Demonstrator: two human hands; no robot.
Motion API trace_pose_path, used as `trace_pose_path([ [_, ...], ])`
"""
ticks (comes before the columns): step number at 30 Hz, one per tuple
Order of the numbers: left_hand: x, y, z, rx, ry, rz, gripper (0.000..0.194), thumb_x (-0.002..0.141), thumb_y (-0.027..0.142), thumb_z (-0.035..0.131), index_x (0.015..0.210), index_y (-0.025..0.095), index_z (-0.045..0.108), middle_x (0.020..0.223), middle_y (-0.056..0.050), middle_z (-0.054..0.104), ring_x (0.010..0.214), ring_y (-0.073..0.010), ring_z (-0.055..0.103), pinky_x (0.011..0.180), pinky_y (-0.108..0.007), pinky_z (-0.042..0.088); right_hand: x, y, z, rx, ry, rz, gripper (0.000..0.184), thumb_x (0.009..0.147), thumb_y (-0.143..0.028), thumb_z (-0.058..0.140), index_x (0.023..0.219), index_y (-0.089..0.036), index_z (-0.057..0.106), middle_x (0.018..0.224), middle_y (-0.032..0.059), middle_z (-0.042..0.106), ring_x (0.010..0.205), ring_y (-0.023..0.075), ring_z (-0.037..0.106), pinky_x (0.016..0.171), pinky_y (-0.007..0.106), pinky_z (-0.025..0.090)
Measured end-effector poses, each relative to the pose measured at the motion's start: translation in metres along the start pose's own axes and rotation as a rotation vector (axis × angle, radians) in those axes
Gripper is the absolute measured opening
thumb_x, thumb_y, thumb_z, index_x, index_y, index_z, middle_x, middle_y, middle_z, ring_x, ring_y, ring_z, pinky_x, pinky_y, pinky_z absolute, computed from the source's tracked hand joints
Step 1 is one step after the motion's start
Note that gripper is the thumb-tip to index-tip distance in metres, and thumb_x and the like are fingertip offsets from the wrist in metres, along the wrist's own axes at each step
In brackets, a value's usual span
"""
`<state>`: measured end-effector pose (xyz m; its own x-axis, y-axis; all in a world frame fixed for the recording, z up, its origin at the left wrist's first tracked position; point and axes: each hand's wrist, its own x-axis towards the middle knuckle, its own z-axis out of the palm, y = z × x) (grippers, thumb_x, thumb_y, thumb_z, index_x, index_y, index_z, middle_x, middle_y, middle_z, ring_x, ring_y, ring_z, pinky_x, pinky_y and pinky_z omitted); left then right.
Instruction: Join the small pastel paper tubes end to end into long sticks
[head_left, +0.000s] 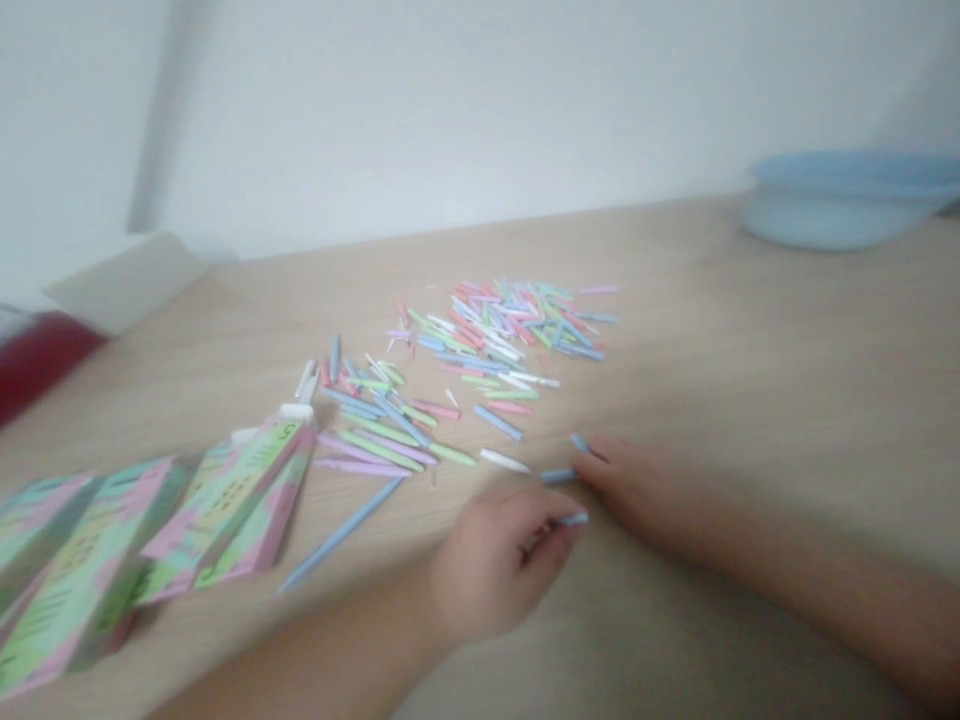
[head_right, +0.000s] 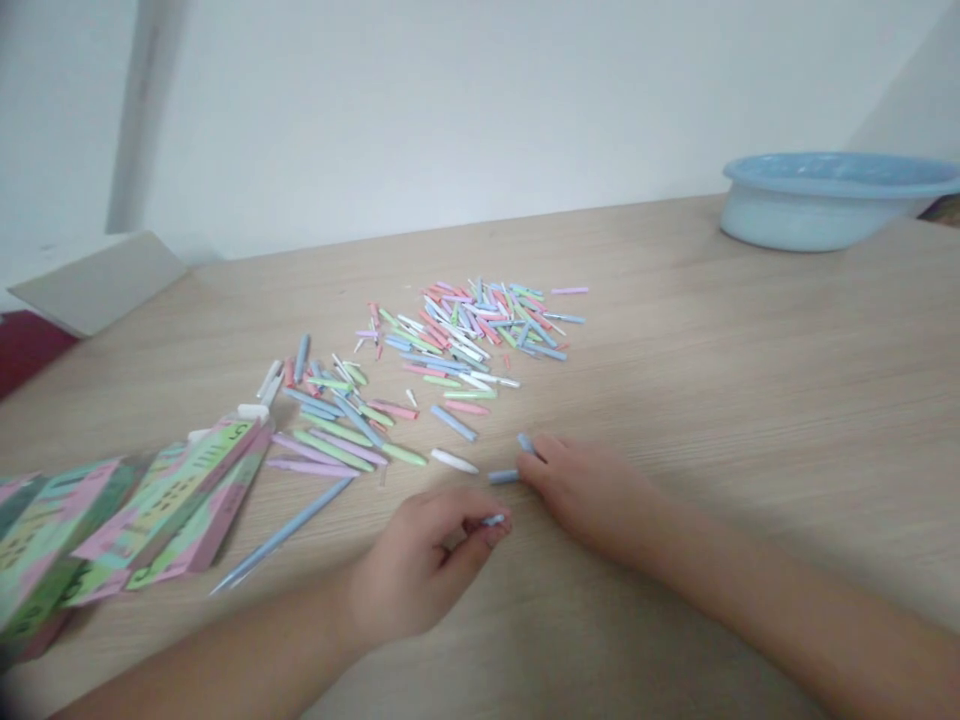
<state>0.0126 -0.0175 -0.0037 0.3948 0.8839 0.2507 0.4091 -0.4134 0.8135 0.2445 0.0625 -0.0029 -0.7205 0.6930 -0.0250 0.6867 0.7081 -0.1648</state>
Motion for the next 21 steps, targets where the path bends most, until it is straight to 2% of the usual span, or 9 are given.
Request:
trace_pose_path([
  [3,0.003,-0.001,0.000,0.064,-0.007,-0.105,0.019,0.104,0.031,0.059,0.111,0.023,0.075,0.088,-0.001,0.074,0.078,-0.0159,0.066,0.074,-0.026,0.048,-0.017,0.002,0.000,0.021,0.013,-0.028,0.019,0.105,-0.021,0.050,0.108,-0.023,0.069,0.108,0.0133,0.070,0.096,0.0280,0.068,0.084,0.041,0.053],
  [5,0.006,-0.002,0.001,0.103,-0.016,-0.164,0.019,0.104,0.032,0.058,0.108,0.024,0.075,0.084,0.000,0.072,0.075,-0.0157,0.063,0.071,-0.026,0.046,-0.015,0.002,-0.004,0.033,0.027,-0.050,0.021,0.107,-0.027,0.047,0.111,-0.021,0.067,0.111,0.0138,0.069,0.100,0.0284,0.067,0.089,0.042,0.053],
  [7,0.007,-0.002,0.001,0.126,-0.029,-0.190,0.020,0.104,0.032,0.057,0.105,0.024,0.075,0.082,0.001,0.071,0.074,-0.0156,0.062,0.070,-0.027,0.045,-0.010,0.003,-0.008,0.041,0.033,-0.075,0.023,0.106,-0.024,0.046,0.115,-0.018,0.067,0.113,0.0143,0.069,0.102,0.0277,0.067,0.091,0.042,0.053],
  [11,0.007,-0.002,0.001,0.160,-0.039,-0.179,0.022,0.104,0.032,0.057,0.113,0.024,0.076,0.091,-0.001,0.076,0.081,-0.0177,0.066,0.071,-0.027,0.047,-0.007,0.007,-0.008,0.070,0.045,-0.097,0.031,0.105,-0.017,0.046,0.127,-0.017,0.067,0.116,0.0141,0.070,0.105,0.0265,0.068,0.094,0.041,0.054],
  [14,0.006,-0.004,0.002,0.186,-0.033,-0.173,0.023,0.104,0.033,0.058,0.114,0.025,0.076,0.094,-0.002,0.077,0.083,-0.0186,0.068,0.073,-0.028,0.049,-0.007,0.010,-0.004,0.080,0.056,-0.087,0.040,0.105,-0.017,0.044,0.139,-0.018,0.063,0.128,0.0160,0.068,0.116,0.0285,0.067,0.100,0.044,0.053],
  [17,0.005,-0.004,0.002,0.191,-0.032,-0.169,0.021,0.104,0.032,0.058,0.113,0.025,0.076,0.093,-0.001,0.077,0.083,-0.0181,0.068,0.074,-0.027,0.049,-0.006,0.013,-0.002,0.093,0.045,-0.052,0.052,0.103,-0.013,0.042,0.153,-0.019,0.055,0.132,0.0177,0.069,0.116,0.0302,0.069,0.099,0.046,0.055],
  [21,0.006,-0.004,0.001,0.177,-0.035,-0.177,0.022,0.104,0.031,0.058,0.114,0.025,0.076,0.094,-0.001,0.077,0.084,-0.0177,0.068,0.075,-0.027,0.048,-0.004,0.017,-0.005,0.174,0.023,0.003,0.068,0.099,-0.009,0.042,0.165,-0.024,0.039,0.141,0.0141,0.069,0.120,0.0273,0.069,0.102,0.042,0.053],
])
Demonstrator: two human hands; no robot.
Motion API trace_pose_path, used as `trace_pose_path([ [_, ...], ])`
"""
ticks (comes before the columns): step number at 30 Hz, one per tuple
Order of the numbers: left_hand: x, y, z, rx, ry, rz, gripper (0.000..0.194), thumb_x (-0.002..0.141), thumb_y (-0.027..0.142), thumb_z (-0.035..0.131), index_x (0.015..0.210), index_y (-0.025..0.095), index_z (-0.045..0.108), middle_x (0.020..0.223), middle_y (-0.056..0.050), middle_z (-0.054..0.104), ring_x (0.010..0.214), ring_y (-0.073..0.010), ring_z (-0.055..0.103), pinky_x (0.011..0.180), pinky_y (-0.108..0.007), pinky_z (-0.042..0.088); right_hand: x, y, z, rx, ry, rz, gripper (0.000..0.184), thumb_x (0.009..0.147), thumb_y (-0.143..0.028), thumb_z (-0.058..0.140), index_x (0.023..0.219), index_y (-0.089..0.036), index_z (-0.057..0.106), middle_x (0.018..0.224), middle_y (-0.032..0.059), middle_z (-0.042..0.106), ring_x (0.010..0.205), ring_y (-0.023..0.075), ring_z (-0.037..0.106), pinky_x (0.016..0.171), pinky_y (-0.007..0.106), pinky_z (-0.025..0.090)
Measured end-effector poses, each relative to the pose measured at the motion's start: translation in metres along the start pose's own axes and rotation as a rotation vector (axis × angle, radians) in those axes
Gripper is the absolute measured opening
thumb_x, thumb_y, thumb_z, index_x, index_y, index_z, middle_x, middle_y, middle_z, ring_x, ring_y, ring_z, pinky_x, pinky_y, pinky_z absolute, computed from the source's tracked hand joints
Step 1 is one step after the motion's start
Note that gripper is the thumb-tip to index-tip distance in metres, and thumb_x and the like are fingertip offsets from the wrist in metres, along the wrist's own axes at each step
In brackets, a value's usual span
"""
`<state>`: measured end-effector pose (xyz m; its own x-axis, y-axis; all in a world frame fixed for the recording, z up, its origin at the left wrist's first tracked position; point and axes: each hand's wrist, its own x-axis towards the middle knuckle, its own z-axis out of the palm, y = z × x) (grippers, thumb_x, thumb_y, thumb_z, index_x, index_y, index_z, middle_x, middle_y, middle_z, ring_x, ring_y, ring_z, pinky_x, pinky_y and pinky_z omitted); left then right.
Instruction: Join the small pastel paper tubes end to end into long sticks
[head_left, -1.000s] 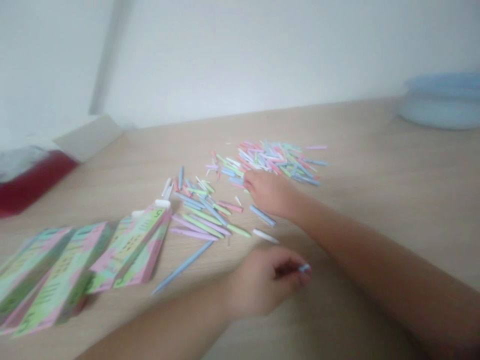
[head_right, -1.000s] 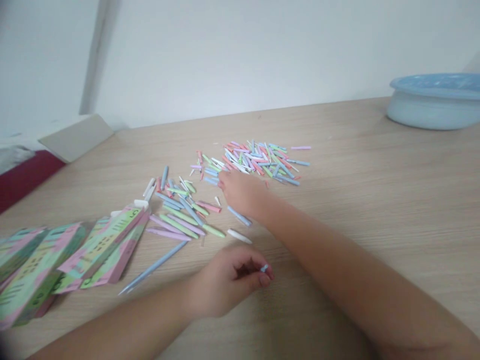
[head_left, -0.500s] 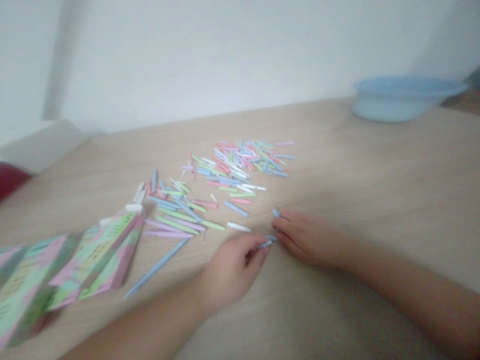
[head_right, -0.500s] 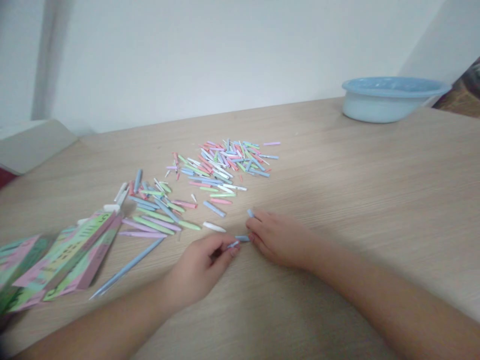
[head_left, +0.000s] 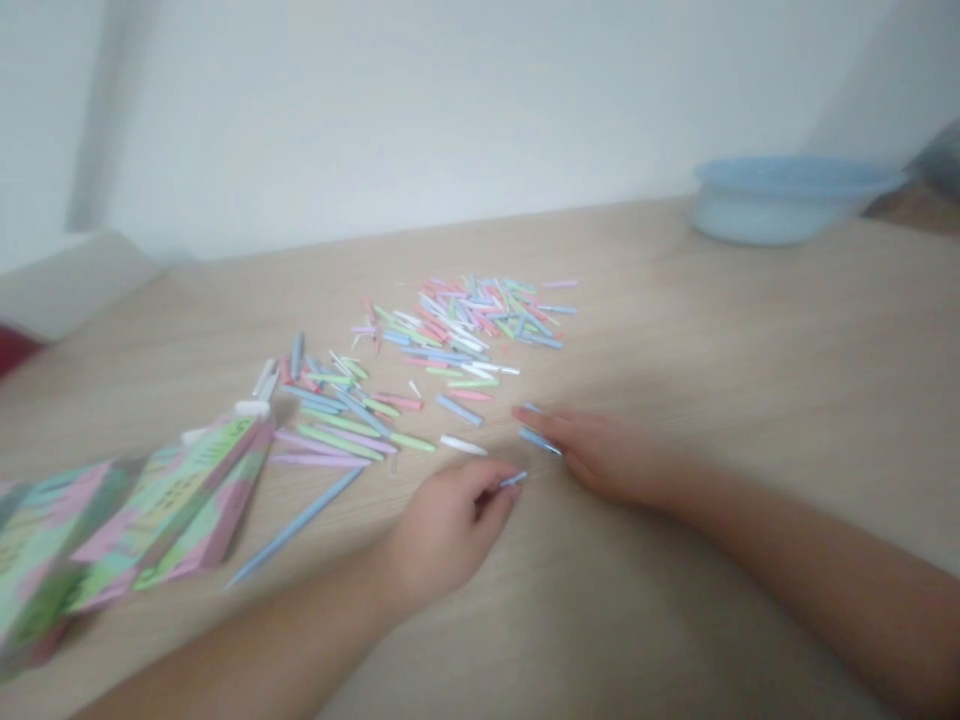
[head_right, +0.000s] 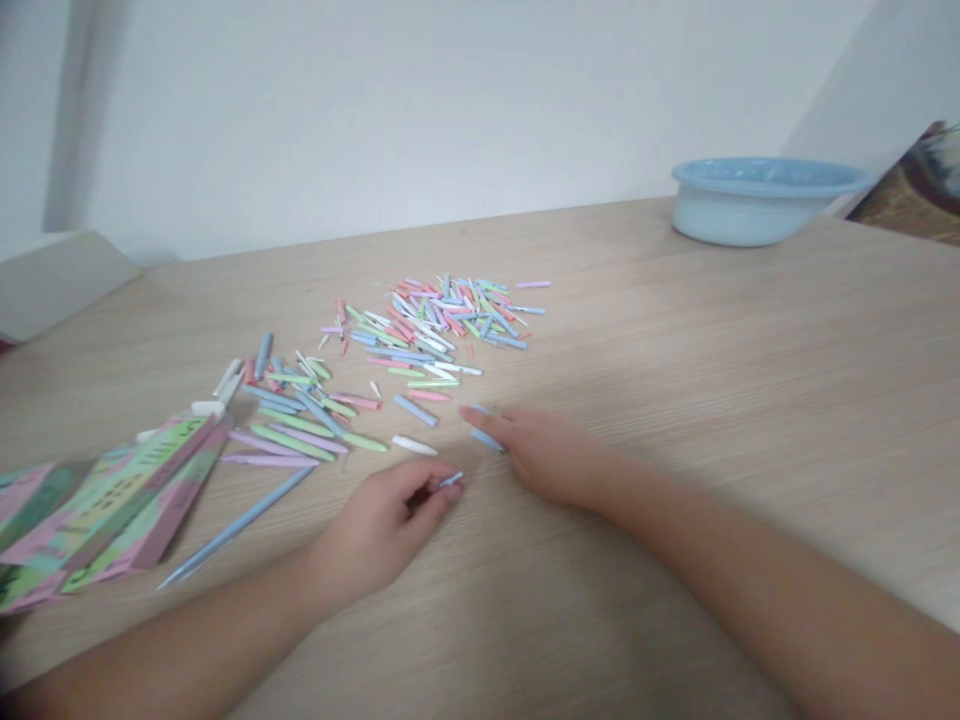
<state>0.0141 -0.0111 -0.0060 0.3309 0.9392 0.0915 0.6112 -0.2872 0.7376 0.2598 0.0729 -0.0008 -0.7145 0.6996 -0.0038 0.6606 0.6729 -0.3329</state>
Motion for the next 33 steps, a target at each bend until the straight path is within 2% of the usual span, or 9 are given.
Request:
trace_pose_path([
  [3,0.000,0.001,0.000,-0.009,-0.003,-0.011,0.021,0.104,0.032,0.058,0.113,0.025,0.075,0.093,0.000,0.076,0.082,-0.0172,0.067,0.075,-0.027,0.048,0.003,-0.002,-0.002,0.013,0.054,0.128,0.063,0.107,-0.021,0.040,0.169,-0.019,0.027,0.146,0.0163,0.067,0.121,0.0266,0.070,0.098,0.039,0.053],
  [8,0.000,0.002,-0.001,-0.013,-0.002,-0.009,0.019,0.104,0.032,0.058,0.110,0.025,0.076,0.090,0.001,0.076,0.080,-0.0167,0.067,0.075,-0.027,0.047,0.012,-0.010,0.000,-0.030,0.056,0.322,0.042,0.110,-0.043,0.038,0.126,-0.017,0.067,0.106,0.0156,0.079,0.092,0.0313,0.075,0.078,0.038,0.052],
  [11,0.000,0.001,-0.001,-0.022,-0.005,0.000,0.020,0.105,0.032,0.058,0.110,0.024,0.075,0.092,0.000,0.076,0.082,-0.0171,0.068,0.076,-0.027,0.048,0.012,-0.010,-0.003,-0.043,0.079,0.329,0.046,0.108,-0.052,0.042,0.130,-0.017,0.063,0.107,0.0163,0.078,0.095,0.0337,0.074,0.078,0.039,0.052],
  [14,0.000,-0.001,0.000,-0.039,0.004,0.032,0.021,0.105,0.032,0.058,0.113,0.026,0.076,0.095,0.000,0.077,0.086,-0.0179,0.069,0.079,-0.028,0.049,0.000,-0.013,-0.008,-0.002,0.119,0.273,0.049,0.108,-0.040,0.043,0.148,-0.012,0.048,0.128,0.0206,0.073,0.110,0.0331,0.072,0.092,0.043,0.053],
  [17,0.001,-0.005,-0.001,-0.062,0.030,0.097,0.024,0.106,0.030,0.057,0.121,0.027,0.075,0.105,-0.002,0.078,0.096,-0.0188,0.070,0.088,-0.029,0.051,-0.020,-0.021,-0.009,0.132,0.120,0.040,0.043,0.104,-0.022,0.042,0.145,-0.013,0.051,0.135,0.0191,0.071,0.119,0.0291,0.070,0.102,0.043,0.053],
  [20,0.002,-0.005,-0.003,-0.076,0.020,0.156,0.026,0.107,0.025,0.054,0.124,0.028,0.073,0.112,-0.002,0.077,0.104,-0.0186,0.070,0.094,-0.029,0.050,-0.036,-0.031,0.001,0.184,0.103,-0.170,0.050,0.104,-0.022,0.041,0.154,-0.015,0.045,0.135,0.0178,0.072,0.115,0.0271,0.073,0.099,0.041,0.058],
  [22,0.001,-0.004,-0.004,-0.094,0.002,0.136,0.022,0.107,0.024,0.053,0.120,0.026,0.071,0.107,-0.001,0.077,0.099,-0.0174,0.069,0.090,-0.029,0.050,-0.040,-0.034,0.009,0.200,0.080,-0.229,0.064,0.105,-0.022,0.040,0.167,-0.016,0.024,0.129,0.0156,0.075,0.106,0.0249,0.076,0.092,0.039,0.061],
  [25,-0.001,-0.003,-0.004,-0.130,0.015,0.069,0.011,0.106,0.026,0.057,0.110,0.024,0.067,0.090,0.002,0.073,0.080,-0.0146,0.065,0.074,-0.026,0.048,-0.038,-0.032,0.016,0.260,0.042,-0.246,0.077,0.105,-0.019,0.037,0.172,-0.016,-0.003,0.118,0.0112,0.078,0.104,0.0232,0.076,0.091,0.038,0.062],
  [33,-0.004,-0.003,-0.002,-0.167,0.031,0.159,0.009,0.102,0.021,0.063,0.102,0.025,0.071,0.093,0.003,0.075,0.084,-0.0130,0.068,0.078,-0.024,0.049,-0.033,-0.035,0.008,0.190,-0.098,-0.082,0.076,0.107,-0.032,0.043,0.173,-0.013,0.008,0.119,0.0208,0.078,0.091,0.0288,0.078,0.082,0.042,0.060],
])
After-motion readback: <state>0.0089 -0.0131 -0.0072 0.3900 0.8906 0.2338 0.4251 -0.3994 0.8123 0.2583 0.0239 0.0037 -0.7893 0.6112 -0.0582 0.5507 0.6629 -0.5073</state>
